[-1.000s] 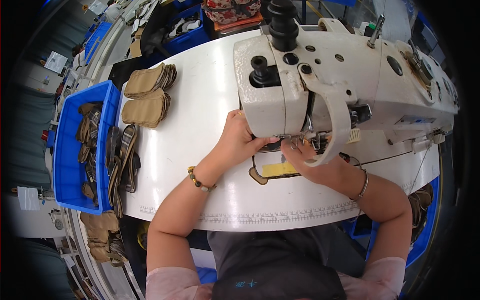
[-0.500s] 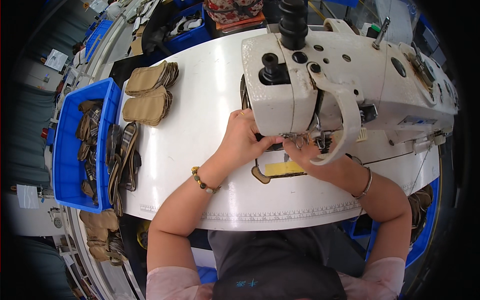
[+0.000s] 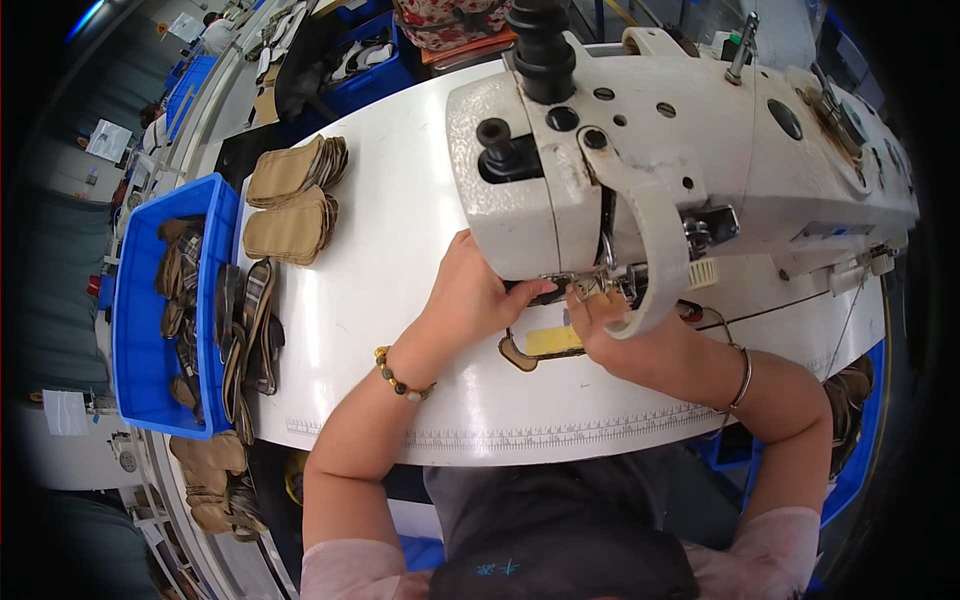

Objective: The recorder is sewing a leather component for a bag using an industrial sewing machine.

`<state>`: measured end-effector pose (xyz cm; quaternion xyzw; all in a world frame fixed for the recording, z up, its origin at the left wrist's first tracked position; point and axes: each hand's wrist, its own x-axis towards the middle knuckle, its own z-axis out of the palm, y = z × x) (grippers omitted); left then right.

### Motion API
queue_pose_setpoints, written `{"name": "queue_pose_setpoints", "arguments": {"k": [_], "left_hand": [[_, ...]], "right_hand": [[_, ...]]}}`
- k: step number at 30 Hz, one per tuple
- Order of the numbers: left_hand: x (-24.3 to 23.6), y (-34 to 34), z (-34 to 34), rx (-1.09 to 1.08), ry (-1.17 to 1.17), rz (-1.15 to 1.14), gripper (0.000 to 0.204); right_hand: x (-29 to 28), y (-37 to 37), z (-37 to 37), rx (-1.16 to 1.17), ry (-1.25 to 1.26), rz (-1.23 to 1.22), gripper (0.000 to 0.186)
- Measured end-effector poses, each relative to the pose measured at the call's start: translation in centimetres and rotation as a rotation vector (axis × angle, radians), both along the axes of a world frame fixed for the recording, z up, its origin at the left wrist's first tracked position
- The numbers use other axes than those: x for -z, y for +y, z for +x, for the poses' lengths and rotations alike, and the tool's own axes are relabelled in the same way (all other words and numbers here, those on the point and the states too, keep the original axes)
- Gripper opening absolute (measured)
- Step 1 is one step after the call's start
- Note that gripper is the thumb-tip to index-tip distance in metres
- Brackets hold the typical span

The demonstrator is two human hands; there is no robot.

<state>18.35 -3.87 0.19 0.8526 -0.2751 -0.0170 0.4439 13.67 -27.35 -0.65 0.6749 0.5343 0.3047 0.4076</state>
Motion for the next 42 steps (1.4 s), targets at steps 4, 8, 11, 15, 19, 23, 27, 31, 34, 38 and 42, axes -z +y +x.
{"name": "queue_pose_setpoints", "arguments": {"k": [4, 8, 11, 15, 19, 23, 27, 31, 34, 38, 42], "left_hand": [[1.2, 0.1, -0.3, -0.037, -0.047, 0.011, 0.026], [1.2, 0.2, -0.9, -0.096, -0.053, 0.028, 0.028], [-0.3, -0.3, -1.0, -0.097, -0.073, 0.077, 0.025], [0.4, 0.1, -0.9, -0.121, 0.049, 0.055, 0.024], [1.6, 0.4, -0.7, -0.137, 0.018, -0.010, 0.024], [0.0, -0.6, -1.0, -0.127, -0.062, 0.095, 0.024], [-0.1, -0.4, -1.0, -0.108, -0.125, 0.100, 0.024], [-0.2, -0.4, -1.1, -0.108, -0.142, 0.121, 0.024], [-0.2, -0.4, -1.1, -0.113, -0.121, 0.117, 0.024], [-0.2, -0.4, -1.1, -0.098, -0.175, 0.130, 0.023], [-0.5, -0.6, -1.0, -0.090, -0.247, 0.160, 0.024]], "right_hand": [[0.8, 0.3, -0.8, 0.062, 0.490, 0.473, 0.043], [-0.7, 1.0, -1.9, 0.141, 0.635, 0.604, 0.040], [-0.4, 0.9, -1.7, 0.108, 0.633, 0.721, 0.039], [4.6, 1.1, -0.1, 0.102, 0.417, 0.704, 0.038], [2.3, 0.8, 0.3, 0.136, 0.854, 0.969, 0.033], [8.4, 0.7, 1.0, 0.134, 0.774, 0.896, 0.034], [10.3, 1.4, 1.9, 0.039, 0.027, 0.536, 0.039], [4.5, 1.1, 0.6, -0.057, -0.108, -0.016, 0.044], [4.2, 1.4, -0.2, 0.106, 0.412, 0.428, 0.045], [3.8, 1.0, -0.2, 0.121, 0.633, 0.535, 0.044], [4.4, 1.0, -0.1, 0.109, 0.666, 0.605, 0.045]]}}
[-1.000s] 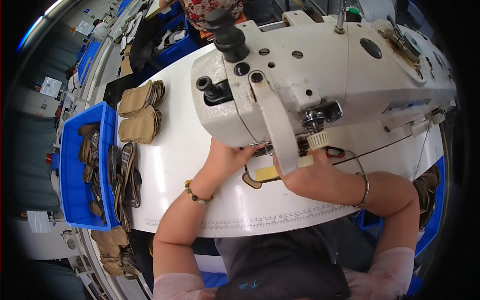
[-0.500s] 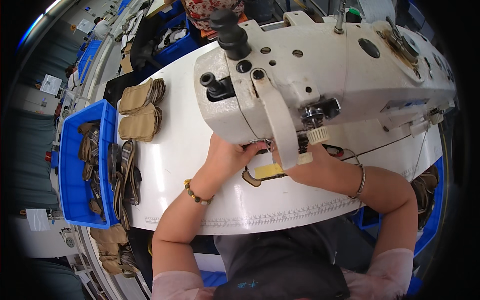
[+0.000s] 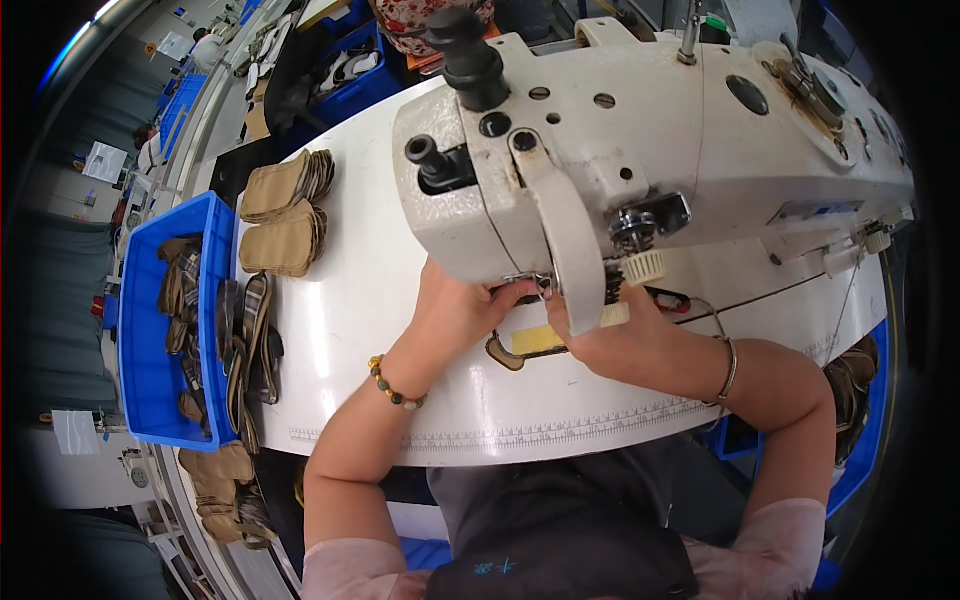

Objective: The recorder is sewing a leather component for a bag using an industrial sewing machine.

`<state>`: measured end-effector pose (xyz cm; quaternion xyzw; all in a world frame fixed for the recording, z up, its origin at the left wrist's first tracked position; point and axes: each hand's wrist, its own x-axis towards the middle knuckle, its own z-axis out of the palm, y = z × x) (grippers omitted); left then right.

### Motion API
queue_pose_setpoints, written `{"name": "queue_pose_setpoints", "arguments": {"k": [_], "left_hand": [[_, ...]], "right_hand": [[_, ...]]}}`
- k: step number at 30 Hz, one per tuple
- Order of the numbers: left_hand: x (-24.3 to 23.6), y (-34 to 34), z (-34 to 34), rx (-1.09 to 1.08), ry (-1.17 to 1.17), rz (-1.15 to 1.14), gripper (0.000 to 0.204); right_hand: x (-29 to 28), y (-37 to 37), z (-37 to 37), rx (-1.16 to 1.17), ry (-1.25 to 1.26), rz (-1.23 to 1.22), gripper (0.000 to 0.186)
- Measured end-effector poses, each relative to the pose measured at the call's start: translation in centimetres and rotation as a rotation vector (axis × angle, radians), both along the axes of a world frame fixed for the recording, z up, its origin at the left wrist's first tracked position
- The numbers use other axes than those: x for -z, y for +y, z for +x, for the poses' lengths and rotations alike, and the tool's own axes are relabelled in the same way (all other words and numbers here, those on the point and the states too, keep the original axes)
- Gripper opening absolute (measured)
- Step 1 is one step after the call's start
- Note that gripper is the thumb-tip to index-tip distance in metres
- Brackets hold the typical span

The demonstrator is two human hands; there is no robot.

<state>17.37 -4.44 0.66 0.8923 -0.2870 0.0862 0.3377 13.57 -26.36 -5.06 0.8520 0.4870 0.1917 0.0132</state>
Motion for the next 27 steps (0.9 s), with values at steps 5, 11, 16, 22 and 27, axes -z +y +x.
{"name": "queue_pose_setpoints", "arguments": {"k": [5, 11, 16, 22, 27], "left_hand": [[-0.5, -0.1, 0.0, -0.035, -0.140, 0.094, 0.027], [-0.5, 0.1, -0.3, -0.082, -0.085, 0.130, 0.027], [-0.5, 0.0, -0.2, -0.068, -0.148, 0.150, 0.026], [0.8, 0.5, -0.4, -0.181, -0.057, 0.127, 0.027], [1.1, 0.7, -0.3, -0.185, -0.005, 0.104, 0.032]], "right_hand": [[0.8, 0.0, 0.5, -0.055, -0.143, 0.063, 0.040], [-3.4, 0.4, -0.6, 0.049, -0.053, 0.139, 0.038], [-4.1, 0.2, -0.6, 0.009, 0.089, 0.185, 0.016], [-2.7, 0.5, -0.3, -0.007, 0.135, 0.248, 0.013], [-2.2, 0.6, -0.1, -0.021, 0.085, 0.239, 0.013]]}}
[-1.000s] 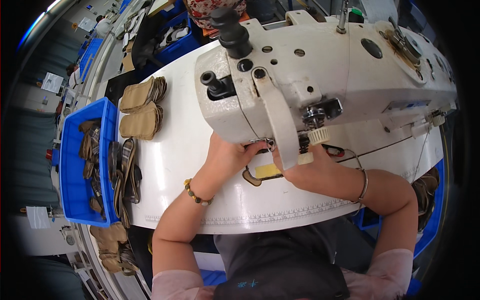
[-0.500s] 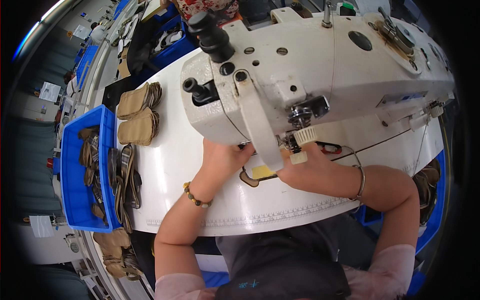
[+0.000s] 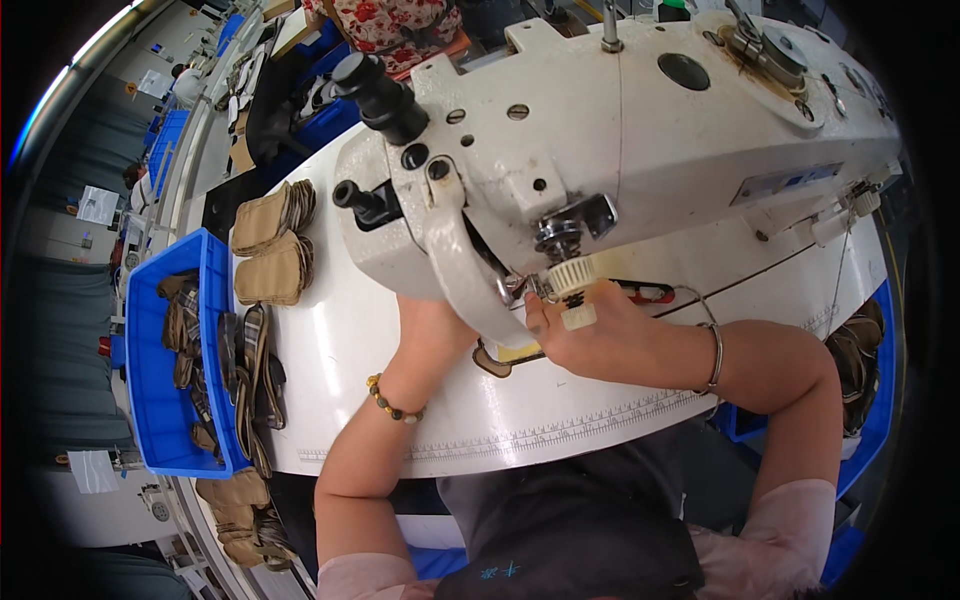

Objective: The recorder is sewing a leather component for a bag using an industrial sewing machine.

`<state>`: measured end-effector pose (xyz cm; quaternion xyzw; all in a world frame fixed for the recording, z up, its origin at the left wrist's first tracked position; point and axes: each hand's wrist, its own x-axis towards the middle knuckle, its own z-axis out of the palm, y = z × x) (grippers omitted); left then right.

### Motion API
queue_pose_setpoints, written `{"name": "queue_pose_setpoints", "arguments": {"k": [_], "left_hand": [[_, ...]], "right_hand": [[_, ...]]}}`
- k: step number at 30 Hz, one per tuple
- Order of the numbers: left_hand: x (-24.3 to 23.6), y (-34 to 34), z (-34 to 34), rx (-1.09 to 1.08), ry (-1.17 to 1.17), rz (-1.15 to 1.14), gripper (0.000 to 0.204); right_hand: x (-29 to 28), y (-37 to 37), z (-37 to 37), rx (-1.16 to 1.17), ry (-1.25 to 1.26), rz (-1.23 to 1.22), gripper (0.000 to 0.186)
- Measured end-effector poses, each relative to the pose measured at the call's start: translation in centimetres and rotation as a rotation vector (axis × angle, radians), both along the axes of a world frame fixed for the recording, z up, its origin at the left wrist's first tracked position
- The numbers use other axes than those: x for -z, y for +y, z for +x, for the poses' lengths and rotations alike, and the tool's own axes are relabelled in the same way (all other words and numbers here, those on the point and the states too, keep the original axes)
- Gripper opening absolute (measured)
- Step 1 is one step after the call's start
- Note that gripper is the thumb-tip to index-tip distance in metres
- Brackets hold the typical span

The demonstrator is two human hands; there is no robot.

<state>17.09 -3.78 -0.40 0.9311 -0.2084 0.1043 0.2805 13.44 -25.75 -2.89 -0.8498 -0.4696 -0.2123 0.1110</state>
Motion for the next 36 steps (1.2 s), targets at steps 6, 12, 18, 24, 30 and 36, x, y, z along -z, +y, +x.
{"name": "queue_pose_setpoints", "arguments": {"k": [6, 12, 18, 24, 30, 36], "left_hand": [[-0.4, -0.2, -0.2, 0.033, -0.054, 0.082, 0.033], [-2.2, -1.5, -0.9, 0.020, -0.089, 0.111, 0.032], [-2.9, -0.7, 0.9, 0.104, 0.049, -0.064, 0.030], [-2.0, -0.7, 0.7, 0.007, 0.219, 0.043, 0.037], [-2.4, -0.6, 1.4, 0.164, 0.286, -0.035, 0.029], [-2.4, -1.4, 1.2, 0.117, 0.188, -0.018, 0.035]], "right_hand": [[-0.4, 0.0, 0.0, -0.023, -0.019, 0.010, 0.013], [-2.4, -0.2, -0.7, 0.027, 0.027, -0.074, 0.011], [-2.9, -0.1, -1.2, 0.054, -0.004, -0.019, 0.009], [-2.8, -0.1, -0.9, 0.077, -0.005, 0.010, 0.035], [-0.7, -0.5, -0.4, 0.002, -0.011, -0.120, 0.054], [-1.5, -0.5, -0.6, -0.053, -0.025, -0.263, 0.054]]}}
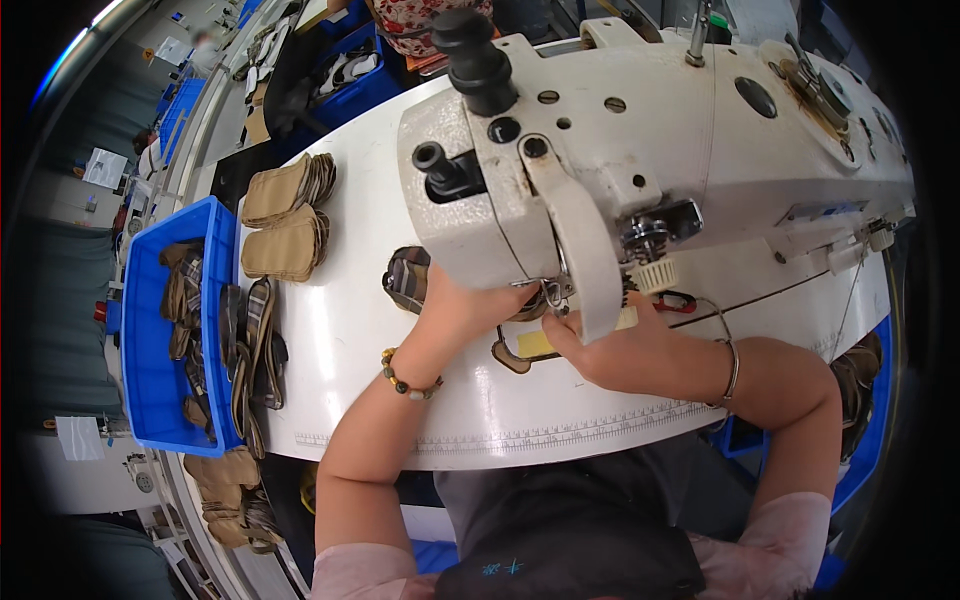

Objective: The recorder is sewing a leather component for a bag using an industrial sewing machine.

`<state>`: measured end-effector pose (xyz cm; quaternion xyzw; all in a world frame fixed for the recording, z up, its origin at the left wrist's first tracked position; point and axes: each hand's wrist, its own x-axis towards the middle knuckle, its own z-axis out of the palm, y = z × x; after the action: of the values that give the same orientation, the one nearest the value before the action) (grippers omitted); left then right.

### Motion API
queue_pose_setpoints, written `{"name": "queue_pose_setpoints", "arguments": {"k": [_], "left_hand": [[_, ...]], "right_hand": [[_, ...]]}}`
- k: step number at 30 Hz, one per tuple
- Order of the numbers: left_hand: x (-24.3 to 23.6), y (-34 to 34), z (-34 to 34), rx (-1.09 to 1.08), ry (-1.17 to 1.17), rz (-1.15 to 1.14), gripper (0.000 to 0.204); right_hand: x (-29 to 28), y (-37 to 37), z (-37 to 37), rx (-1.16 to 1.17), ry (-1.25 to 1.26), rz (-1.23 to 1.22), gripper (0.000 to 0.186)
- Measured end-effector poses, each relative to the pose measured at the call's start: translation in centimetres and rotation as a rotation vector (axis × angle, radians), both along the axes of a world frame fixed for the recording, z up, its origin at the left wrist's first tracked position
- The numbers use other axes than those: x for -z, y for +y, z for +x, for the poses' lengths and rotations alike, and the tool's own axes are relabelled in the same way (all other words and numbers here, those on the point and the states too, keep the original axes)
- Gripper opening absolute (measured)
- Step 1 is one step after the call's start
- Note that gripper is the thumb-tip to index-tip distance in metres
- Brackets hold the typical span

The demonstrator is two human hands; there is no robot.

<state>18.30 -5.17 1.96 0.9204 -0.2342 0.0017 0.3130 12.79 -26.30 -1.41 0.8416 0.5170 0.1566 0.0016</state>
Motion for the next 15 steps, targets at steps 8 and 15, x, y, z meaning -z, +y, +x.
{"name": "queue_pose_setpoints", "arguments": {"k": [8, 15], "left_hand": [[-0.06, -0.48, -0.03, -0.012, -0.075, 0.016, 0.036], [0.14, -0.49, -0.07, -0.034, -0.046, 0.037, 0.037]], "right_hand": [[0.60, 0.21, -0.44, 0.087, 0.125, 0.146, 0.050], [0.63, 0.05, -0.12, 0.058, 0.093, 0.108, 0.050]]}}
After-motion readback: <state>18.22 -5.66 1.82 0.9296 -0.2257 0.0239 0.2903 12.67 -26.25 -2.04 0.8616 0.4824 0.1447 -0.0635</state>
